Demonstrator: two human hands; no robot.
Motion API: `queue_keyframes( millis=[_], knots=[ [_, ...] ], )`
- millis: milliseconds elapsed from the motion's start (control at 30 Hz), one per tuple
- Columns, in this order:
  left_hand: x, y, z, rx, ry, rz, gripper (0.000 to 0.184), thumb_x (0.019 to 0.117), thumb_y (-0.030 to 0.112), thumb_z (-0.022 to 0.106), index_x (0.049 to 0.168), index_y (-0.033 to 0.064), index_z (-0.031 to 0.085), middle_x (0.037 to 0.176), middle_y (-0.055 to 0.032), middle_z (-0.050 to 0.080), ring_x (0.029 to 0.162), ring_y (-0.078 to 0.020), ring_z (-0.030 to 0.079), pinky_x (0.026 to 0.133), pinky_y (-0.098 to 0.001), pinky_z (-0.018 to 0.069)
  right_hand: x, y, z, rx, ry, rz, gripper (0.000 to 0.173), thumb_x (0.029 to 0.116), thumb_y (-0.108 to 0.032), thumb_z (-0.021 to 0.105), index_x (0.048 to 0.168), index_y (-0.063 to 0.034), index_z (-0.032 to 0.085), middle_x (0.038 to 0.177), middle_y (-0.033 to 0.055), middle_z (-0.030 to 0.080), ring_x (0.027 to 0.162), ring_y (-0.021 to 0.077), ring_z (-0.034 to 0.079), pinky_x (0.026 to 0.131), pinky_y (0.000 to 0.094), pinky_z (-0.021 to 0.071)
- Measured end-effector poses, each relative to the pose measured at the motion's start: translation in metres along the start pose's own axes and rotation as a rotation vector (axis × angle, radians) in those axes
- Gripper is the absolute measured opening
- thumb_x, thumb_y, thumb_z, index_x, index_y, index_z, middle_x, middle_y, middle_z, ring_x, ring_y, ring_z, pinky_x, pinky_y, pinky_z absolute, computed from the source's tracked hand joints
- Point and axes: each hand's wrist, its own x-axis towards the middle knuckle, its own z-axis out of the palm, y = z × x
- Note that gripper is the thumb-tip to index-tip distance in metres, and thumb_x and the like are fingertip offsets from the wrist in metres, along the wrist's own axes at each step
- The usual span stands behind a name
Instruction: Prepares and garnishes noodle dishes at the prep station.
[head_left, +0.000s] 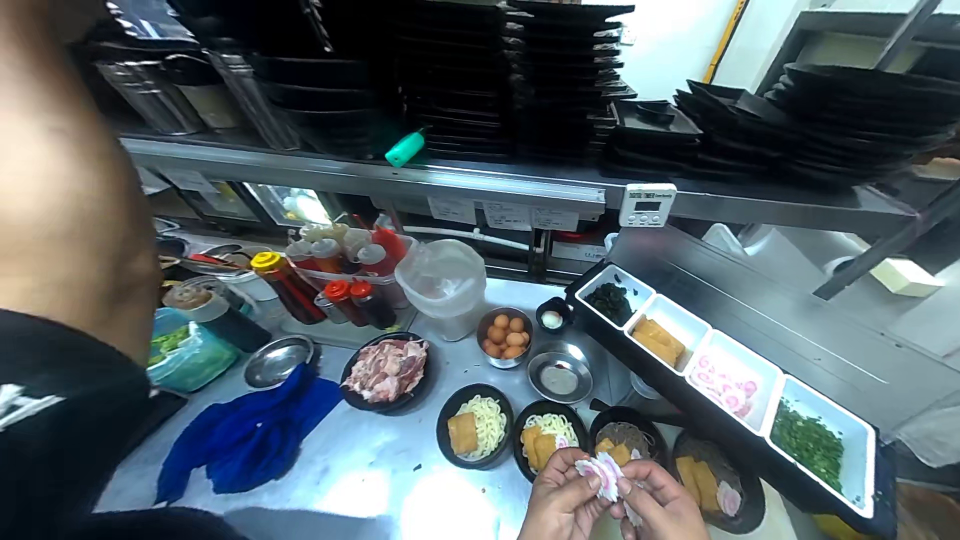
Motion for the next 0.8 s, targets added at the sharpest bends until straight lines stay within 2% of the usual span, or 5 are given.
queue_keyframes(
  millis=[167,333,533,633,800],
  knots=[
    [0.005,0.015,-0.019,0.219,0.163,-0.009,0.036,0.0901,-0.010,0.062,0.123,0.0024,0.052,0.099,-0.0174,0.070,0.085,-0.0284,0.071,0.077,-0.0465,0.0620,0.001,0.009,-0.007,-0.160,-0.078,0.082,0.027,0.0960,-0.006,0.069,0.122,0.0005,0.065,0.107,0.0174,0.072,0.078,0.0244,0.071,0.059,0.0369,0.0600],
    [0.041,0.086,-0.098,1.162,0.426,0.178,0.045,0.0871,0.003,0.070,0.130,0.0041,0.058,0.108,-0.0129,0.072,0.091,-0.0248,0.073,0.080,-0.0461,0.0630,-0.001,0.009,-0.020,-0.218,-0.067,0.155,0.028,0.0972,-0.012,0.069,0.123,-0.0007,0.064,0.113,0.0162,0.071,0.083,0.0252,0.072,0.063,0.0395,0.0616],
    [0.068,0.127,-0.138,1.813,0.470,-0.081,0.043,0.0880,0.016,0.071,0.130,0.0106,0.065,0.114,-0.0172,0.072,0.104,-0.0360,0.070,0.093,-0.0612,0.0555,0.000,-0.002,-0.026,-0.308,-0.120,0.129,0.031,0.0929,-0.003,0.070,0.124,-0.0029,0.063,0.117,0.0165,0.071,0.093,0.0308,0.075,0.075,0.0467,0.0655],
    [0.069,0.115,-0.129,1.955,0.394,-0.087,0.037,0.0881,0.017,0.073,0.123,0.0077,0.070,0.113,-0.0229,0.072,0.108,-0.0449,0.068,0.096,-0.0677,0.0519,0.001,-0.034,-0.027,-0.303,-0.152,0.050,0.031,0.0942,0.000,0.067,0.125,-0.0024,0.061,0.118,0.0158,0.071,0.095,0.0319,0.075,0.081,0.0493,0.0662],
    [0.065,0.098,-0.138,2.119,0.394,-0.018,0.032,0.0890,0.022,0.069,0.117,0.0063,0.073,0.116,-0.0224,0.071,0.113,-0.0422,0.066,0.097,-0.0650,0.0523,0.006,-0.121,-0.049,-0.391,-0.058,-0.300,0.028,0.0984,0.000,0.058,0.125,-0.0053,0.063,0.113,0.0122,0.073,0.092,0.0304,0.075,0.079,0.0493,0.0672]
  ],
)
